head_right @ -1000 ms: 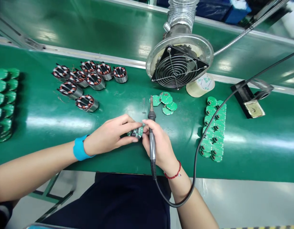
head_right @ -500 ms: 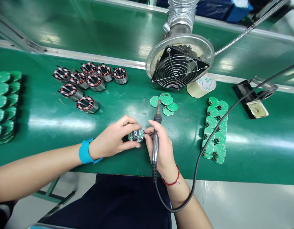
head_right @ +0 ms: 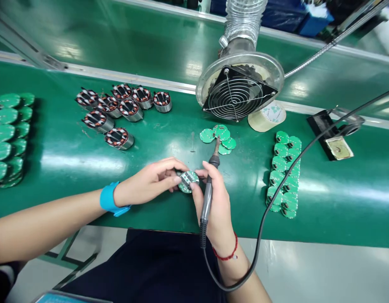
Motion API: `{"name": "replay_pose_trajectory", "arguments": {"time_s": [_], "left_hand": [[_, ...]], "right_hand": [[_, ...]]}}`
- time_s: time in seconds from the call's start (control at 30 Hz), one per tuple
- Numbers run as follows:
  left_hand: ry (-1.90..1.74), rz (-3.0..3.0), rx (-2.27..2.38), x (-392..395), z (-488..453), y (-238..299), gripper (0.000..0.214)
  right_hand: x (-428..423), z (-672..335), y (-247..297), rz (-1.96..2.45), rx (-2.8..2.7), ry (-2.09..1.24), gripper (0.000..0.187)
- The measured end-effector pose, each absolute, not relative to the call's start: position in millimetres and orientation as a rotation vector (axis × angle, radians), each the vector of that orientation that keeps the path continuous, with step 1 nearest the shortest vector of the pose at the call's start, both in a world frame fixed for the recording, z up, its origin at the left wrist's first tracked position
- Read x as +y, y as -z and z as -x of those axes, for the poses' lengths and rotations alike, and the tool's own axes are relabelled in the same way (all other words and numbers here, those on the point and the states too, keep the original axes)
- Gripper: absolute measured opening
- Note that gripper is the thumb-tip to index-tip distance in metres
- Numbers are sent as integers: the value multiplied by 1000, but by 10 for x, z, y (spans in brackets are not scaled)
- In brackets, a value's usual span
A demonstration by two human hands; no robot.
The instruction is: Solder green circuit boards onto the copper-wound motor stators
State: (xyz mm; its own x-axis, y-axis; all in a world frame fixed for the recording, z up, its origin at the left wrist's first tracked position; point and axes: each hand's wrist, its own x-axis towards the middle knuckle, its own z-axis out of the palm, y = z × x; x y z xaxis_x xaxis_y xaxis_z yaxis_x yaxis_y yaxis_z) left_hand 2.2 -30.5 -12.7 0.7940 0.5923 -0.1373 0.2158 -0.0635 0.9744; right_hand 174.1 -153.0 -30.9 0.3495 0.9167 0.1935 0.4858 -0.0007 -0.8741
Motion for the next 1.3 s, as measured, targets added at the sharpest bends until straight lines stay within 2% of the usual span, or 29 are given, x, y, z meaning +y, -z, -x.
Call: {"name": "replay_pose_trajectory", "arguments": {"time_s": [0.13, 0.3, 0.6, 0.8, 0.9, 1.03, 1.17, 1.23, 1.3], "left_hand": [[-342, -1445, 718, -324, -97, 149, 13], [-365, -1464, 739, -354, -156, 179, 15], [-393, -1439, 716, -388, -169, 209, 16], [-352, -1435, 689, -345, -144, 241, 23], [-343, -1594, 656, -327, -106, 254, 35], [-281, -1977, 521, -359, -109, 262, 61], [-260, -2194, 615, -271, -101, 147, 43], [-393, -2190, 797, -57, -67, -6, 40], [-567, -2149, 1059, 296, -67, -202, 44]], "right_hand": [[-1596, -1670, 313, 1694, -1285, -474, 49], [-1668, -1654, 392, 1671, -1387, -342, 64], [-1617, -1754, 374, 1591, -1539, -265, 58], [-1624, -1705, 461, 1561, -1441, -330, 55], [-1674, -1735, 416, 1582, -1450, -376, 55], [-1626, -2086, 254, 1655, -1562, -410, 52], [-1248, -2768, 144, 1829, -1402, -99, 33], [-1016, -3085, 135, 1935, -1289, -65, 43], [-846, -3294, 164, 1983, -1245, -235, 52]]}}
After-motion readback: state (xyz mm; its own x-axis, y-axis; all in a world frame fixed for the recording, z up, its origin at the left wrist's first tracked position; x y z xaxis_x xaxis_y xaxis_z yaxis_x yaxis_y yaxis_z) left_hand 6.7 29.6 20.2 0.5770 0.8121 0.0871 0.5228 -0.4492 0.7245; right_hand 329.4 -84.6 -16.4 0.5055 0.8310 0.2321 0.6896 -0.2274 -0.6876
